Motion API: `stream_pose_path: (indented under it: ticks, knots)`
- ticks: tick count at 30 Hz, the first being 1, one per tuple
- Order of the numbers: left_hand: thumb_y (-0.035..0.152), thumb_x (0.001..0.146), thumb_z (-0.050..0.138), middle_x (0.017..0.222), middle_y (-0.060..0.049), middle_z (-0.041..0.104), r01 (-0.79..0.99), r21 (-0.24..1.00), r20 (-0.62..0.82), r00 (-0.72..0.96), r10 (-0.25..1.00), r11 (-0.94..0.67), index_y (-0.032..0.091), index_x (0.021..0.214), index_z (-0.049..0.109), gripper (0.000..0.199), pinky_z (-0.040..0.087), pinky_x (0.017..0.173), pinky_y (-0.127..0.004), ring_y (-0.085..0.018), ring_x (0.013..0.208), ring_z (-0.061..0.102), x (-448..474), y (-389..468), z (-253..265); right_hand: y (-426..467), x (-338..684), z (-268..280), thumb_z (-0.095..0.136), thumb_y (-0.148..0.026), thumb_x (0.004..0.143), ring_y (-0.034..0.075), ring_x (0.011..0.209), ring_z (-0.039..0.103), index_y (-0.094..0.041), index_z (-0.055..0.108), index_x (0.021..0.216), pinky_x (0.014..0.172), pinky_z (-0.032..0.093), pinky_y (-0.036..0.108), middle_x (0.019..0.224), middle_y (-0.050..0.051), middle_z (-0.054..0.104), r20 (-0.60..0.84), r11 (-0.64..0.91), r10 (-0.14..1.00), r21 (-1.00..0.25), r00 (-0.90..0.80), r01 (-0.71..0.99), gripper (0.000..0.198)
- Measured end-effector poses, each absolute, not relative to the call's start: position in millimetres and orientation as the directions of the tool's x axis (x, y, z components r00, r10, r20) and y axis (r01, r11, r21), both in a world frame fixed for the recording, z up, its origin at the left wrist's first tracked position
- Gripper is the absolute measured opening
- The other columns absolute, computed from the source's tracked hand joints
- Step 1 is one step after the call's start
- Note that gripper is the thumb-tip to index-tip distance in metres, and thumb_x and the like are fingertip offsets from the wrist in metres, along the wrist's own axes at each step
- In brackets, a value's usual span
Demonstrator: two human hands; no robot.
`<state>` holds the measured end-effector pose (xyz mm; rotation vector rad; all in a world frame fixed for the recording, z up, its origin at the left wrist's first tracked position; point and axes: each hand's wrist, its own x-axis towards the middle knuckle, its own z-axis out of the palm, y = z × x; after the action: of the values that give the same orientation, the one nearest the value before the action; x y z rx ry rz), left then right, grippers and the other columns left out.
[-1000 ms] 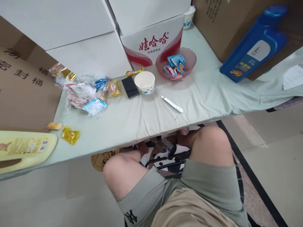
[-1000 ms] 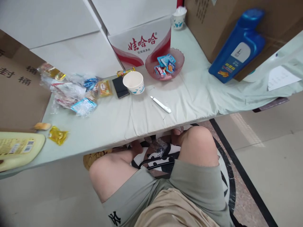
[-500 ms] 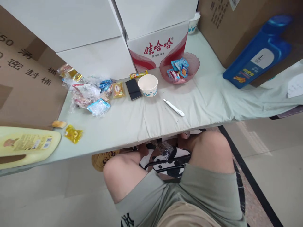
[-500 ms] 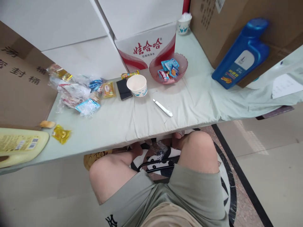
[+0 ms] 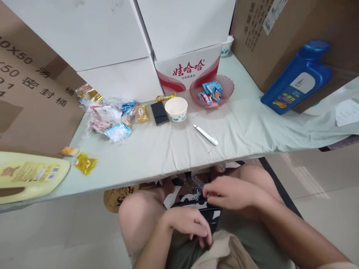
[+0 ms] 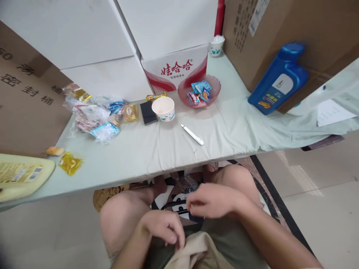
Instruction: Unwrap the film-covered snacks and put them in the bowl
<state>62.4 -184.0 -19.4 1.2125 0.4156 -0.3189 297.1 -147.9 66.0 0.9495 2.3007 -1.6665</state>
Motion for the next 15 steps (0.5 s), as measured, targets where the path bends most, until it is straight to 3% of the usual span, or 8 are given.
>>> stream_pose_path:
  ticks: [2,4,6,10,13,15]
  knots:
    - [0.035,0.082,0.059,0.070,-0.002,0.072,0.566,0.802,-0.590,0.800,0.108,0.189,0.022,0.082,0.075,0.020,0.050,0.056,-0.026,-0.018,0.065,0.067,63.5,-175.0,-9.2,-119.8,270.5,70.6,0.050,-0.028,0.093,0.024,0.091,0.072,-0.022,0.074,0.104,0.076,0.048,0.032,0.099,0.008,0.078,-0.506,0.337,0.563,-0.582,-0.654,0.740,0.027]
    - [0.031,0.081,0.058,0.069,-0.001,0.072,0.690,0.722,-0.649,0.654,0.389,0.044,0.026,0.078,0.072,0.016,0.049,0.061,-0.030,-0.019,0.065,0.067,53.5,-168.0,-0.2,-97.1,252.1,71.0,0.048,-0.030,0.094,0.027,0.093,0.071,-0.022,0.074,0.107,0.072,0.046,0.032,0.102,0.010,0.077,-0.520,0.402,0.601,-0.460,-0.607,0.792,0.030]
    - [0.032,0.083,0.058,0.074,-0.002,0.074,0.722,0.684,-0.639,0.523,0.564,0.104,0.029,0.079,0.070,0.013,0.049,0.062,-0.034,-0.022,0.067,0.069,36.0,-160.2,7.5,-79.0,239.6,64.9,0.049,-0.031,0.094,0.027,0.094,0.071,-0.023,0.074,0.109,0.069,0.043,0.030,0.104,0.011,0.077,-0.491,0.455,0.576,-0.471,-0.653,0.756,0.030]
    - [0.040,0.082,0.061,0.089,-0.006,0.079,0.546,0.729,-0.630,0.300,0.716,0.412,0.028,0.092,0.069,0.018,0.046,0.051,-0.033,-0.025,0.069,0.072,-2.3,-131.8,21.8,-61.0,224.5,39.8,0.047,-0.028,0.097,0.024,0.095,0.070,-0.022,0.073,0.108,0.067,0.037,0.029,0.106,0.009,0.077,-0.405,0.504,0.539,-0.548,-0.739,0.668,0.029]
    - [0.039,0.081,0.061,0.076,-0.006,0.073,0.537,0.747,-0.497,0.062,0.865,0.391,0.021,0.085,0.066,0.019,0.045,0.052,-0.031,-0.022,0.061,0.066,-24.7,-90.9,30.7,-60.7,219.1,27.8,0.046,-0.024,0.097,0.021,0.088,0.069,-0.021,0.073,0.102,0.066,0.035,0.028,0.100,0.008,0.077,-0.336,0.539,0.533,-0.572,-0.776,0.618,0.027]
    - [0.030,0.083,0.059,0.074,-0.003,0.068,0.577,0.738,-0.362,-0.098,0.927,0.349,0.020,0.081,0.062,0.011,0.046,0.060,-0.030,-0.018,0.065,0.062,-39.8,-56.7,33.8,-60.2,217.6,27.3,0.046,-0.026,0.098,0.019,0.085,0.068,-0.022,0.072,0.105,0.068,0.035,0.028,0.094,0.005,0.077,-0.229,0.541,0.541,-0.642,-0.809,0.543,0.027]
